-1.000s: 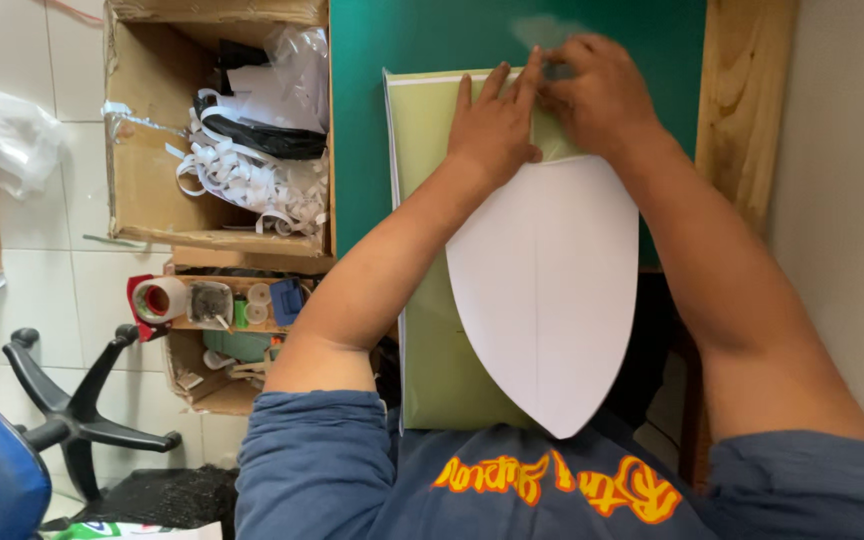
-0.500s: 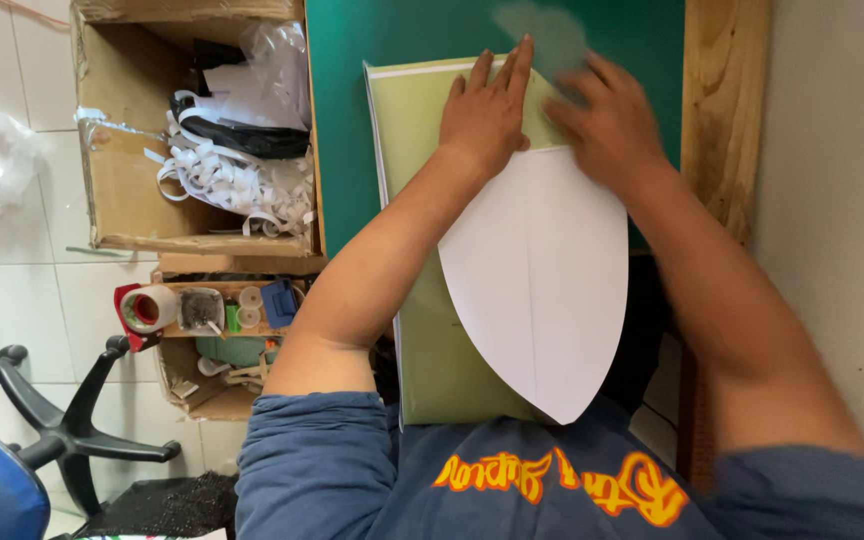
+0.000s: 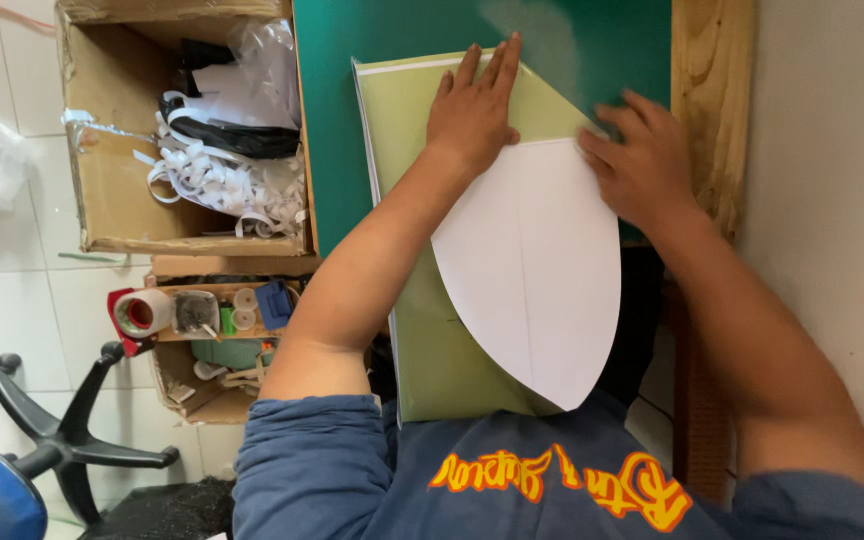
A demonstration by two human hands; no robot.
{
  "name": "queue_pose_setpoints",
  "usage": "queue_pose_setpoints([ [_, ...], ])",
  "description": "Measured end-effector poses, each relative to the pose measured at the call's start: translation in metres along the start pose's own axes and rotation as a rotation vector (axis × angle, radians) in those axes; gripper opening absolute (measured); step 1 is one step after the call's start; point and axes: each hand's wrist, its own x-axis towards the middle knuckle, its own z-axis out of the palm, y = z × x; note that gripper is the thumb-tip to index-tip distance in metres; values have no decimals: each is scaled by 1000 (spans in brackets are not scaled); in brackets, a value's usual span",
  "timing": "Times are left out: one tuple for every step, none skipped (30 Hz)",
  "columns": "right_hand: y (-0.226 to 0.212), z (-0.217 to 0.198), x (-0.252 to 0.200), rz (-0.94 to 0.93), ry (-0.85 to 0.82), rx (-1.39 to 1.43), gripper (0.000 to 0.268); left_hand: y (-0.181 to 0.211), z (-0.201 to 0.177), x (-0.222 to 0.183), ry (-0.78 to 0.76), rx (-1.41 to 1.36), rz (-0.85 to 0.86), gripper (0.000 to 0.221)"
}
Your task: The person folds paper to construct a green bag by hand on a workspace, pressing down on the folds to crease the paper.
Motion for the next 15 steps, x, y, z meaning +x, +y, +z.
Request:
queue_pose_setpoints([
  [2, 10, 12, -40, -6, -61, 24, 1, -1, 1, -17, 14, -3, 124],
  [4, 26, 32, -58, -8, -10, 24, 0, -1, -1, -14, 20, -7, 124],
  [3, 43, 56, -77, -10, 40, 24, 0, -2, -3, -30, -27, -23, 124],
  [1, 60, 81, -89, 14, 3, 24, 0, -5, -5, -41, -75, -44, 125],
  [-1, 73, 101, -100, 39, -34, 24, 0, -7, -8, -35, -70, -53, 125],
  [-2, 79, 114, -107, 43, -25, 24, 2, -7, -16, 49, -90, -93, 123],
  [-3, 82, 125, -104, 47, 0, 21, 3, -8, -25, 134, -110, -132, 121],
  [-1, 81, 133, -99, 54, 17, 19, 3, -11, -38, 140, -104, -133, 121],
  [-2, 79, 135, -103, 61, 17, 19, 0, -14, -60, 177, -16, -164, 118],
  [-8, 77, 133, -95, 56, 26, 19, -3, -17, -82, 208, 72, -198, 115],
  [-14, 76, 130, -87, 50, 35, 19, -5, -19, -101, 210, 78, -202, 115],
  [-25, 77, 123, -80, 53, 35, 19, -7, -20, -119, 163, 36, -279, 117],
  [-41, 80, 115, -139, 40, 43, 17, -11, -20, -127, 116, -5, -357, 119],
  [-58, 80, 107, -214, 10, 60, 15, -14, -17, -130, 110, -13, -372, 119],
  [-75, 76, 97, -223, -4, 68, 15, -17, -13, -131, 186, -56, -297, 119],
])
